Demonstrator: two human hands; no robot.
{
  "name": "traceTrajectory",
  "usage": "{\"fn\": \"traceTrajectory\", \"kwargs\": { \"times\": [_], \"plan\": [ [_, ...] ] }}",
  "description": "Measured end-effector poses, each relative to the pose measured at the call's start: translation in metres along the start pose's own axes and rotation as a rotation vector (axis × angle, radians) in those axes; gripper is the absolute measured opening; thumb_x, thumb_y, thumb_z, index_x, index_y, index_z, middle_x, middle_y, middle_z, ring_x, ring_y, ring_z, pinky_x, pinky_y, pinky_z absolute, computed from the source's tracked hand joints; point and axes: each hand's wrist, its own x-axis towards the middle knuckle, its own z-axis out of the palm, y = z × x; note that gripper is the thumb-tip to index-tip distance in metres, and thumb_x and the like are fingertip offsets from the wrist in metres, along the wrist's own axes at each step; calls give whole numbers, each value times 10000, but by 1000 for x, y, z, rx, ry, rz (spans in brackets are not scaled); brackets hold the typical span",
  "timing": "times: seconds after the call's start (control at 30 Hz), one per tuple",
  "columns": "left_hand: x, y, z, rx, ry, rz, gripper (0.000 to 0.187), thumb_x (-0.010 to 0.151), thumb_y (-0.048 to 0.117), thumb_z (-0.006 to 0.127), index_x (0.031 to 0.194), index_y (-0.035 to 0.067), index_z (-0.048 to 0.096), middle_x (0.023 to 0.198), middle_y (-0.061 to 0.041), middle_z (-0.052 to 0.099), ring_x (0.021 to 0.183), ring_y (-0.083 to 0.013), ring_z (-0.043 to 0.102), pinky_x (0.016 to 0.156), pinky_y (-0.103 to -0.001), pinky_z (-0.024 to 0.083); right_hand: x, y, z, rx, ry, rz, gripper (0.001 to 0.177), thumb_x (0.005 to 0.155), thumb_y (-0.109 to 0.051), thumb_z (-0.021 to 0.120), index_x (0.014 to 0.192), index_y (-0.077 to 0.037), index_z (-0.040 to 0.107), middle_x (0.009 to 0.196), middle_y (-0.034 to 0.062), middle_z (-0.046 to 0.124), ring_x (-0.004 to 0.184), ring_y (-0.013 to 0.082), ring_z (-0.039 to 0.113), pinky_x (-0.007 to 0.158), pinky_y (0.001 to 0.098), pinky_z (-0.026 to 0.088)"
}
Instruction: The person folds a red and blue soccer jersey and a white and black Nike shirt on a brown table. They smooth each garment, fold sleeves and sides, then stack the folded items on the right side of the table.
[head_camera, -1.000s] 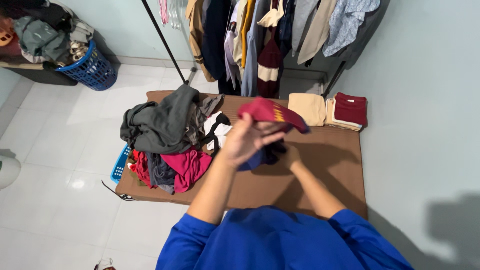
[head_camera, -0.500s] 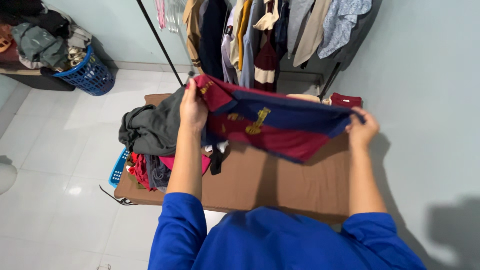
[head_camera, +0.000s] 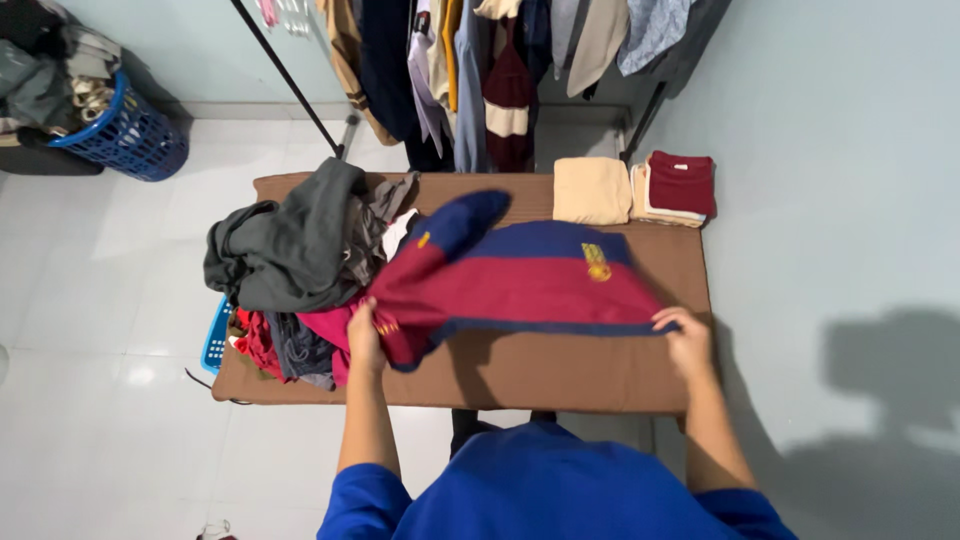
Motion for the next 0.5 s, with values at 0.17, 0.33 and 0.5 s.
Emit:
{"fn": "traceTrajectory", "kwargs": {
  "times": [0.17,0.33,0.5],
  "plan": [
    [-14,-65,-10,526,271,-187,332,962,269,659,1101,-29,704,1010,-146,713,908,-273,695,805,-418,548,-29,23,30,-245,-118,349,493,763,169,477,1060,-66,793,1063,121,772,992,210,697,905,322,512],
    [-42,-96,8,791,349,-361,435,917,344,712,1118,-42,707,1017,-204,707,908,-357,735,754,-519,571,-35,39,45,-272,40,492,461,806,70,503,1101,-120,801,1027,84,791,908,167,715,823,313,549],
    [-52,-101,11,1159,396,-189,584,902,421,751,1275,-14,639,1239,-245,689,1195,-368,647,1021,-438,496,-37,44,53,-267,110,1046,315,952,-167,629,1258,-182,698,994,130,757,746,293,670,618,426,543]
  ]
}}
